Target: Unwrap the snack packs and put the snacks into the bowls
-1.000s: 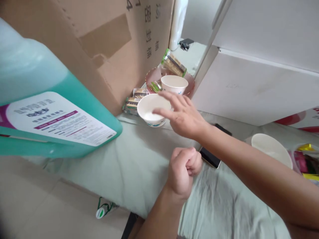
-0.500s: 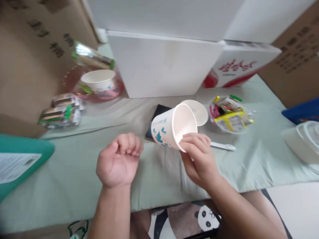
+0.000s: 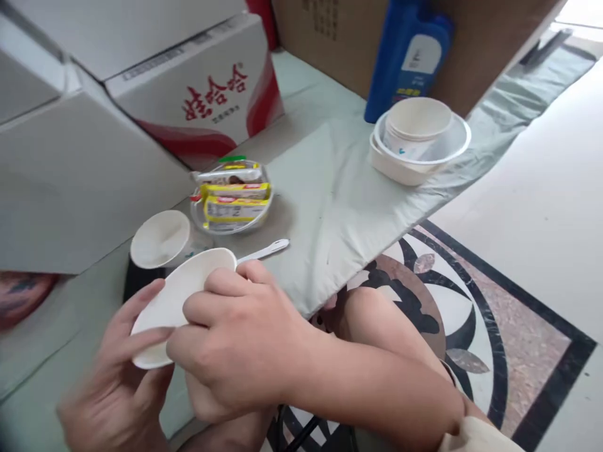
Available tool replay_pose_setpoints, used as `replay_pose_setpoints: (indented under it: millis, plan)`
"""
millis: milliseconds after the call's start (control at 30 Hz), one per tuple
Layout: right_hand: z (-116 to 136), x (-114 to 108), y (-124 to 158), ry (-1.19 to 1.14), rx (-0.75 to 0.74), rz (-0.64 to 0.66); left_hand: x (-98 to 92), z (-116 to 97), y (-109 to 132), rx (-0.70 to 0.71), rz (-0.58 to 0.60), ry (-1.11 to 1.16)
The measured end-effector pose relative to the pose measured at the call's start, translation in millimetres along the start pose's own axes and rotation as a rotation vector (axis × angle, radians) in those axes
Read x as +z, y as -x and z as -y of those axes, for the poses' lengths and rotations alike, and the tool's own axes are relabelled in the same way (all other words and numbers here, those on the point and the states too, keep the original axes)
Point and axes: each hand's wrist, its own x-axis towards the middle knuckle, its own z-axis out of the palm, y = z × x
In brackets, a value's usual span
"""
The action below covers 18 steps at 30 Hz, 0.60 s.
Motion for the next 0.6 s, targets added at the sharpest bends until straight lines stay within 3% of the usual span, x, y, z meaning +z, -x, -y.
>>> replay_pose_setpoints:
  millis: [100,200,267,333,433,500,600]
  plan:
    - [-12.6,-30.8,-0.3,-0.061,0.191,-0.301,39.3,-21.7,-35.2,0.006,-0.023,0.021]
    - [-41.1,-56.0,-2.5,-0.294,0.334,-0.685,87.6,-37.3,-77.0,0.042,-0.113,0.026]
    - [-72.0,-66.8,-2.9,-0.593,0.574,-0.945,121.6,-47.4,-106.7,0.145,-0.138,0.056]
    - [-105.8,-73.3,-1.4,-0.917,0.893,-1.156,156.8,-59.2,-136.3,0.232,-0.08,0.045]
    - [-144.1,-79.4,2.3,-1.279,1.202,-1.307,215.2,-79.6,-180.6,0.425,0.044,-0.007]
    - [-156.6,-82.8,3.8,-1.409,1.269,-1.335,258.1,-91.4,-209.3,0.507,0.101,-0.035]
    - [-164.1,-87.6,4.0,-1.461,1.289,-1.36,322.2,-96.6,-244.9,0.578,0.301,-0.137]
